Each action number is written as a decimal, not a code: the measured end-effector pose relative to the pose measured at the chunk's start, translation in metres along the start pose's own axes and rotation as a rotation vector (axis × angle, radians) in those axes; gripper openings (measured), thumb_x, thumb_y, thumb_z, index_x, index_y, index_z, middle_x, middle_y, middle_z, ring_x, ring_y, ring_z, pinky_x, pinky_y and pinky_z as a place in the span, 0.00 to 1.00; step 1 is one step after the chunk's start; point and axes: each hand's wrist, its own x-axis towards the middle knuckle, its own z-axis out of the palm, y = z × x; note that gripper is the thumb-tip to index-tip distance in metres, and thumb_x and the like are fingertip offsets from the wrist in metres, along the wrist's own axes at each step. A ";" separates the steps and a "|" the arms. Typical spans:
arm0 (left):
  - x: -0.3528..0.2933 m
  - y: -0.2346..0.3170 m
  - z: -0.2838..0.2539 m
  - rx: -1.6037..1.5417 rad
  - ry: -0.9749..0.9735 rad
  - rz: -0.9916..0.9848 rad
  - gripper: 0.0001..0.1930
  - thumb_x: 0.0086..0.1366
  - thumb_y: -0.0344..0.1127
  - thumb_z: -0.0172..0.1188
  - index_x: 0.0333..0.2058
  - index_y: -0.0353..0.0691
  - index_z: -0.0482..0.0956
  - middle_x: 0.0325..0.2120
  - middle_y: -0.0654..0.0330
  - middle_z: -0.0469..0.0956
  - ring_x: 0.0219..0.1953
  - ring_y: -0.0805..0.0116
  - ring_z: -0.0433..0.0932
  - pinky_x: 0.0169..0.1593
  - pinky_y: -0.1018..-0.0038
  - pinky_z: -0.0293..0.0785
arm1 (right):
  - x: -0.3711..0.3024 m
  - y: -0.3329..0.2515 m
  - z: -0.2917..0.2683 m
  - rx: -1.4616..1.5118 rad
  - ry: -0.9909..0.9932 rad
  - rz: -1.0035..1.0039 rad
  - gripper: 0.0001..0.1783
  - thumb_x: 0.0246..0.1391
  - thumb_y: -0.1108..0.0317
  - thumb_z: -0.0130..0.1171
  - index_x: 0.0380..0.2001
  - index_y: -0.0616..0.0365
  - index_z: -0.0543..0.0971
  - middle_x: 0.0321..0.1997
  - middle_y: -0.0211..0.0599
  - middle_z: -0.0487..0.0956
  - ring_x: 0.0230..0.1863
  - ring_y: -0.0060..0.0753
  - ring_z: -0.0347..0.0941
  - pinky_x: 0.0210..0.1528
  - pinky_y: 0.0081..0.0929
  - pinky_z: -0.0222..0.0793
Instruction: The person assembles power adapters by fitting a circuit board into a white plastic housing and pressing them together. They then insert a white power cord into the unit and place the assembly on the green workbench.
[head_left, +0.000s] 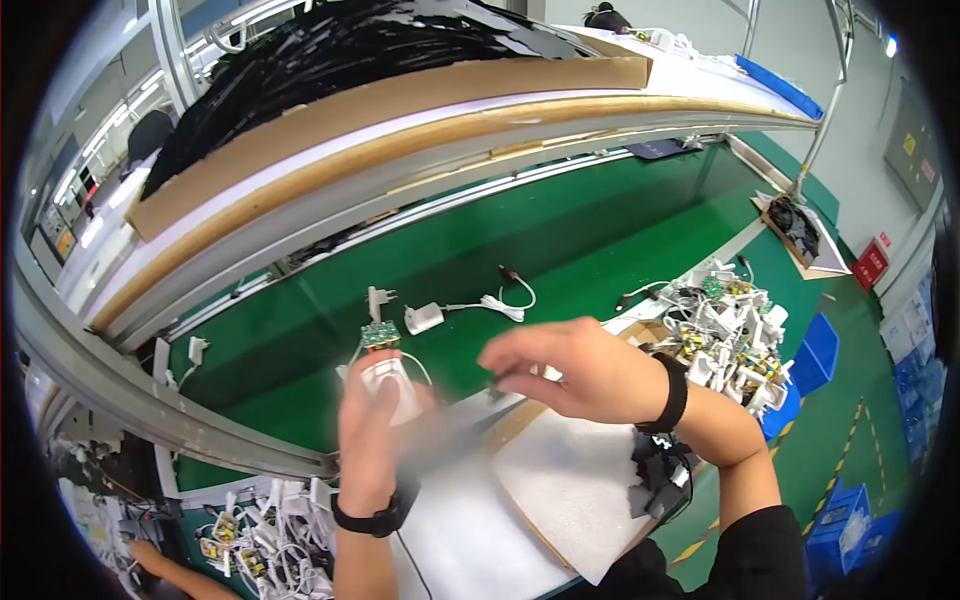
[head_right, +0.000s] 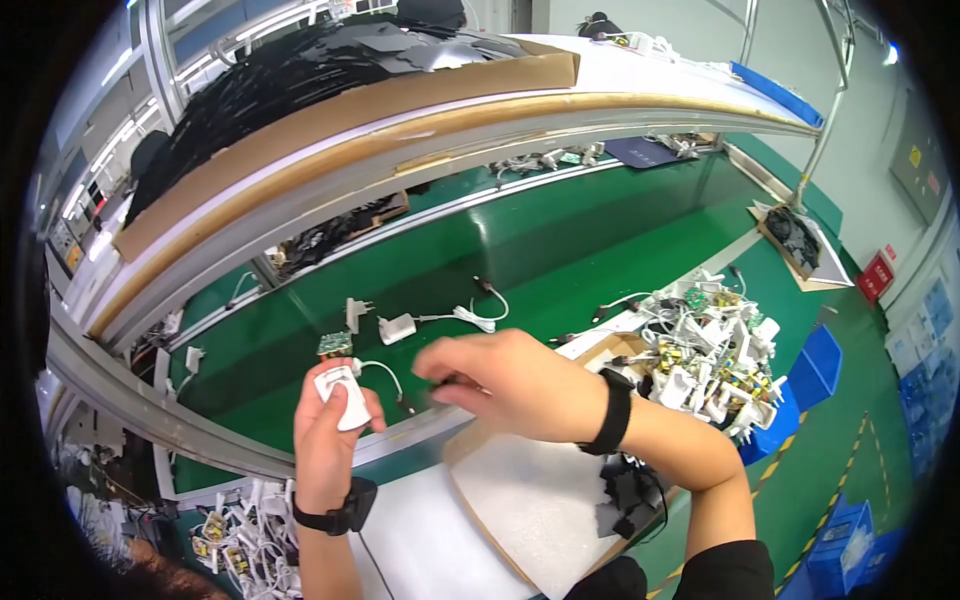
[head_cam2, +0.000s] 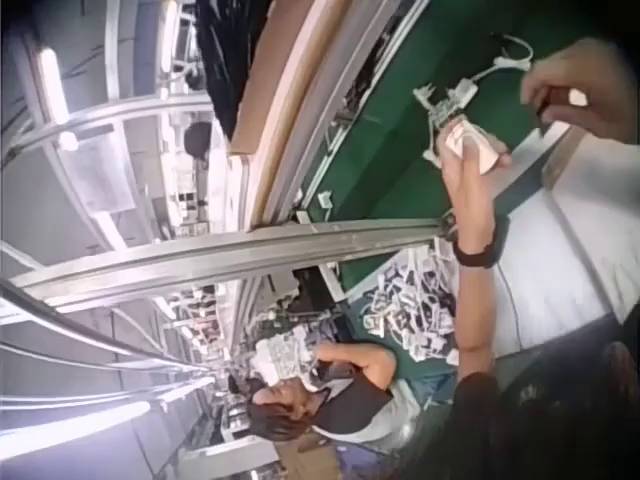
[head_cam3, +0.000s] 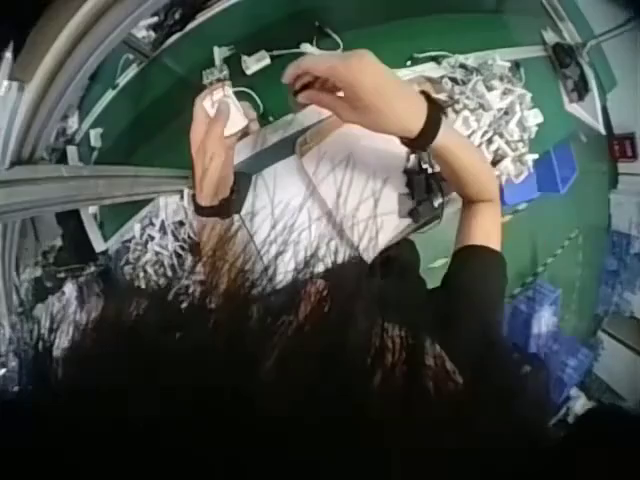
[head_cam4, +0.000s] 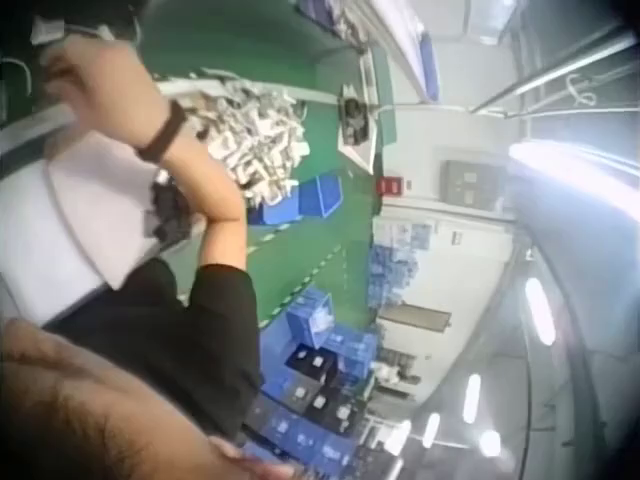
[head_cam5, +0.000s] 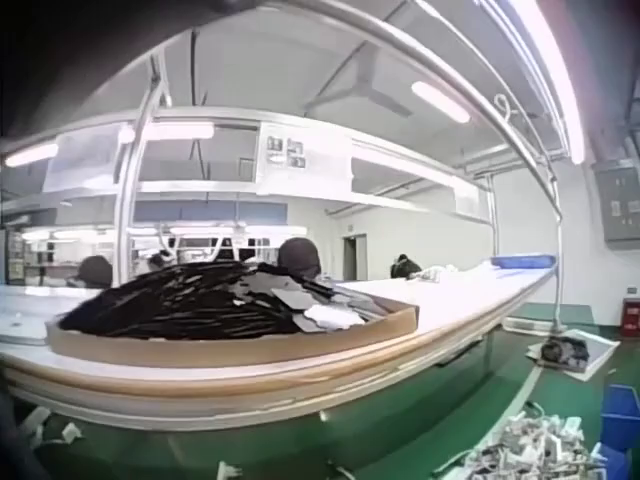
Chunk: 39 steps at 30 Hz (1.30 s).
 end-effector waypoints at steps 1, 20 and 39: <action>-0.004 0.002 0.002 -0.029 0.010 0.034 0.27 0.80 0.56 0.45 0.63 0.40 0.66 0.60 0.54 0.70 0.60 0.60 0.73 0.62 0.57 0.73 | 0.013 -0.016 0.001 0.052 0.109 -0.092 0.11 0.62 0.73 0.64 0.47 0.52 0.85 0.47 0.42 0.87 0.44 0.39 0.86 0.43 0.35 0.83; -0.001 0.019 0.000 0.086 0.187 0.263 0.20 0.84 0.46 0.39 0.60 0.37 0.68 0.47 0.58 0.76 0.45 0.72 0.79 0.50 0.71 0.77 | 0.089 -0.023 0.053 0.029 0.367 -0.190 0.26 0.54 0.68 0.71 0.56 0.54 0.75 0.34 0.37 0.81 0.41 0.43 0.81 0.47 0.35 0.78; 0.026 -0.016 -0.054 0.976 0.374 0.421 0.13 0.82 0.37 0.44 0.51 0.37 0.74 0.28 0.65 0.77 0.23 0.80 0.72 0.26 0.82 0.66 | 0.089 0.007 0.043 0.685 0.144 -0.301 0.23 0.59 0.73 0.68 0.57 0.59 0.75 0.48 0.38 0.84 0.42 0.31 0.84 0.42 0.31 0.78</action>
